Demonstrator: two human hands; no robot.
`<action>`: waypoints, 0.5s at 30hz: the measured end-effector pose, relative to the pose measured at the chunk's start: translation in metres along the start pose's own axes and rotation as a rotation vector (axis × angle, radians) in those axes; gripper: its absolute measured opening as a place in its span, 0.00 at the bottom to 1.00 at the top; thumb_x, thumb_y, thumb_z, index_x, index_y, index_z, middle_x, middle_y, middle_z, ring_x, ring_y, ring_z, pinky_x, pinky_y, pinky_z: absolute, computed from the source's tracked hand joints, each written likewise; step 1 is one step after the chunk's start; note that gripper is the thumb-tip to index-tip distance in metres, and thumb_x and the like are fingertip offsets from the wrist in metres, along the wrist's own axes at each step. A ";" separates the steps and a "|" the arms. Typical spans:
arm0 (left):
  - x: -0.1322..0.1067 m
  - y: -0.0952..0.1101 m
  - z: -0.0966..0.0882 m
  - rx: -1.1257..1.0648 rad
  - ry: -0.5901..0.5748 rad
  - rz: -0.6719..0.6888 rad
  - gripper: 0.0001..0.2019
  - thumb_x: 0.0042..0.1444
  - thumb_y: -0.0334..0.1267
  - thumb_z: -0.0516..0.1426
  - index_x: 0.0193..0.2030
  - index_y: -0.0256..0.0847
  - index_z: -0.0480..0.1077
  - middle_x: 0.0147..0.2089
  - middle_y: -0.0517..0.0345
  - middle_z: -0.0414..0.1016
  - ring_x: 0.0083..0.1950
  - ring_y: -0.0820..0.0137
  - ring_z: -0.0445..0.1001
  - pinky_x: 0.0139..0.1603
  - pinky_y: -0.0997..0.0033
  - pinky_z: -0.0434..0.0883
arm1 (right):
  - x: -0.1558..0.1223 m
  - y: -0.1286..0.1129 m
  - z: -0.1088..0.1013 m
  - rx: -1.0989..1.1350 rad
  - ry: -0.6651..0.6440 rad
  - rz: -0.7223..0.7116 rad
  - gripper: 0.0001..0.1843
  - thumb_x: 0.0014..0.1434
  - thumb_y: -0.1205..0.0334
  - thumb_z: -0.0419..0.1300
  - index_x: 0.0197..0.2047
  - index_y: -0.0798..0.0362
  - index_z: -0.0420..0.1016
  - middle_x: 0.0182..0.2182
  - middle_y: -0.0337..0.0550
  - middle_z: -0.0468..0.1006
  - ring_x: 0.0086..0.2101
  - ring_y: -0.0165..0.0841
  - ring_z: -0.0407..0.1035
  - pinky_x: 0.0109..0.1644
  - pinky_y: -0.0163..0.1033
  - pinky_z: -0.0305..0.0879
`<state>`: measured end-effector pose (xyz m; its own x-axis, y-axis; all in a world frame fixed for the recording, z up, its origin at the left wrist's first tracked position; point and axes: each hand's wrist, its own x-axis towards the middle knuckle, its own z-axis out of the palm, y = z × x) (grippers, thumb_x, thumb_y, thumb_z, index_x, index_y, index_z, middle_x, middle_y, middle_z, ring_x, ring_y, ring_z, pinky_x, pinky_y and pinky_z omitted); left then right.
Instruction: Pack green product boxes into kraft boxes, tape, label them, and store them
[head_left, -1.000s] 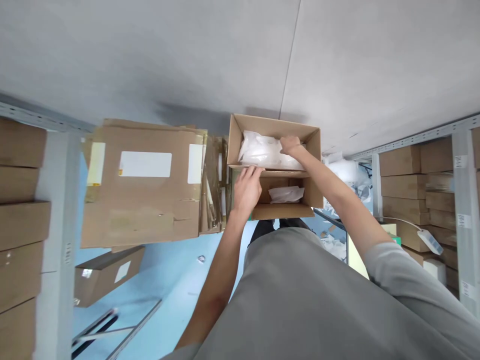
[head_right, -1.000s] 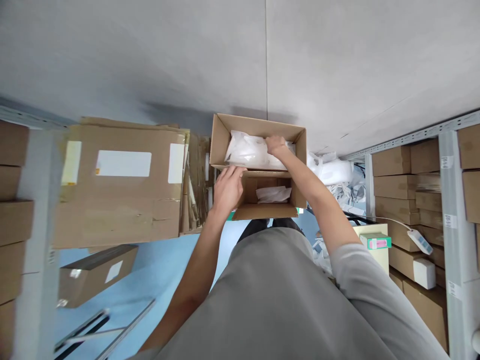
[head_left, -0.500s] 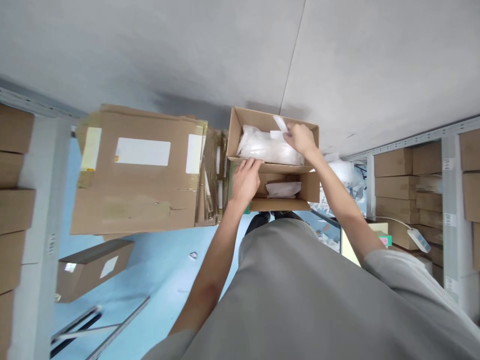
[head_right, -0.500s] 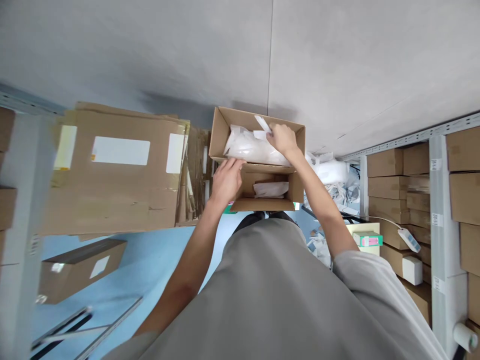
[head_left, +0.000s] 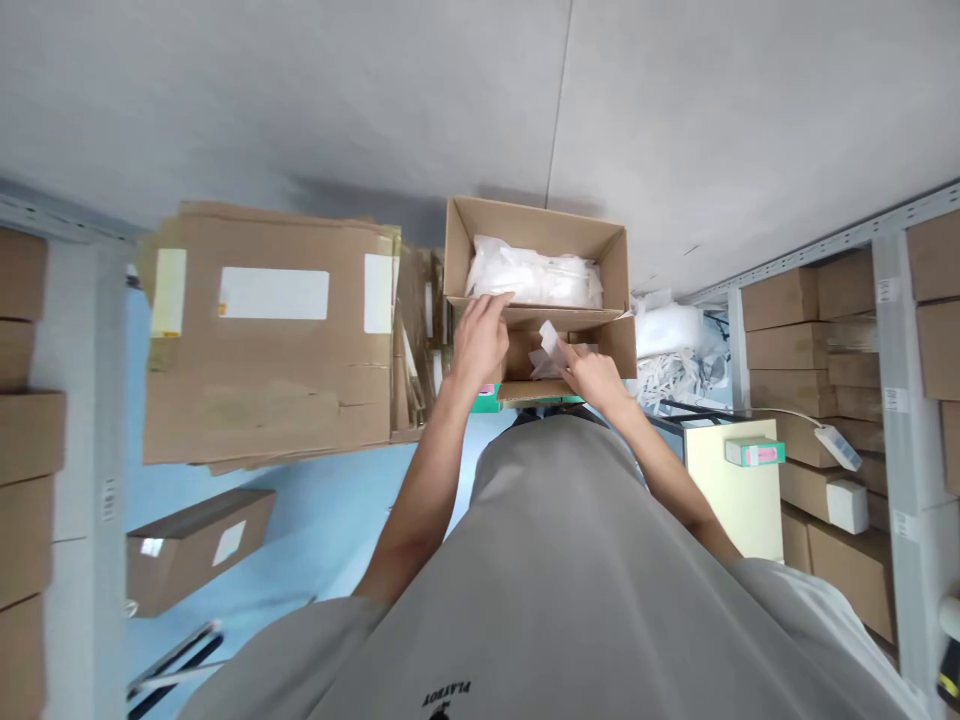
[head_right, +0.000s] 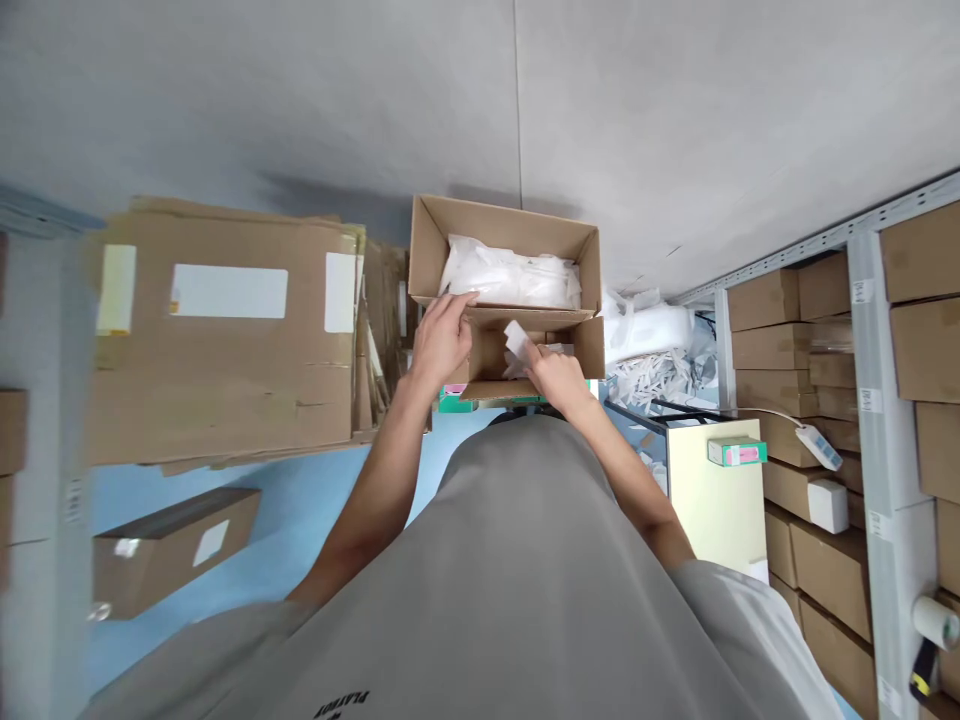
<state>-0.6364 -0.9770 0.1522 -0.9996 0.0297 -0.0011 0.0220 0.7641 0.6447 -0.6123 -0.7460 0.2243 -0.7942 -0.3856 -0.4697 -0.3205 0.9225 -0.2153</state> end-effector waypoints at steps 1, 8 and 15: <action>-0.003 -0.001 -0.003 -0.014 0.027 -0.001 0.30 0.71 0.25 0.50 0.77 0.41 0.71 0.70 0.40 0.77 0.75 0.50 0.73 0.79 0.47 0.69 | -0.002 0.004 0.004 0.009 0.018 0.022 0.26 0.81 0.58 0.57 0.77 0.53 0.73 0.62 0.56 0.86 0.53 0.46 0.84 0.49 0.41 0.73; -0.059 -0.007 -0.018 -0.062 0.208 -0.157 0.33 0.68 0.42 0.65 0.78 0.43 0.64 0.74 0.35 0.72 0.78 0.45 0.70 0.80 0.42 0.70 | -0.046 0.074 0.027 0.180 0.610 0.499 0.24 0.78 0.46 0.58 0.61 0.55 0.82 0.53 0.58 0.86 0.50 0.49 0.81 0.52 0.45 0.74; -0.099 -0.016 -0.002 -0.033 0.162 -0.371 0.12 0.62 0.49 0.66 0.45 0.46 0.73 0.50 0.45 0.80 0.55 0.49 0.82 0.63 0.47 0.79 | -0.042 0.084 0.047 0.456 0.489 0.601 0.16 0.69 0.51 0.62 0.47 0.53 0.85 0.42 0.55 0.89 0.44 0.49 0.82 0.52 0.47 0.73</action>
<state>-0.5376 -0.9933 0.1436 -0.9297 -0.3484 -0.1192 -0.3389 0.6829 0.6472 -0.5821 -0.6531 0.1858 -0.9263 0.3072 -0.2180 0.3731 0.8279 -0.4188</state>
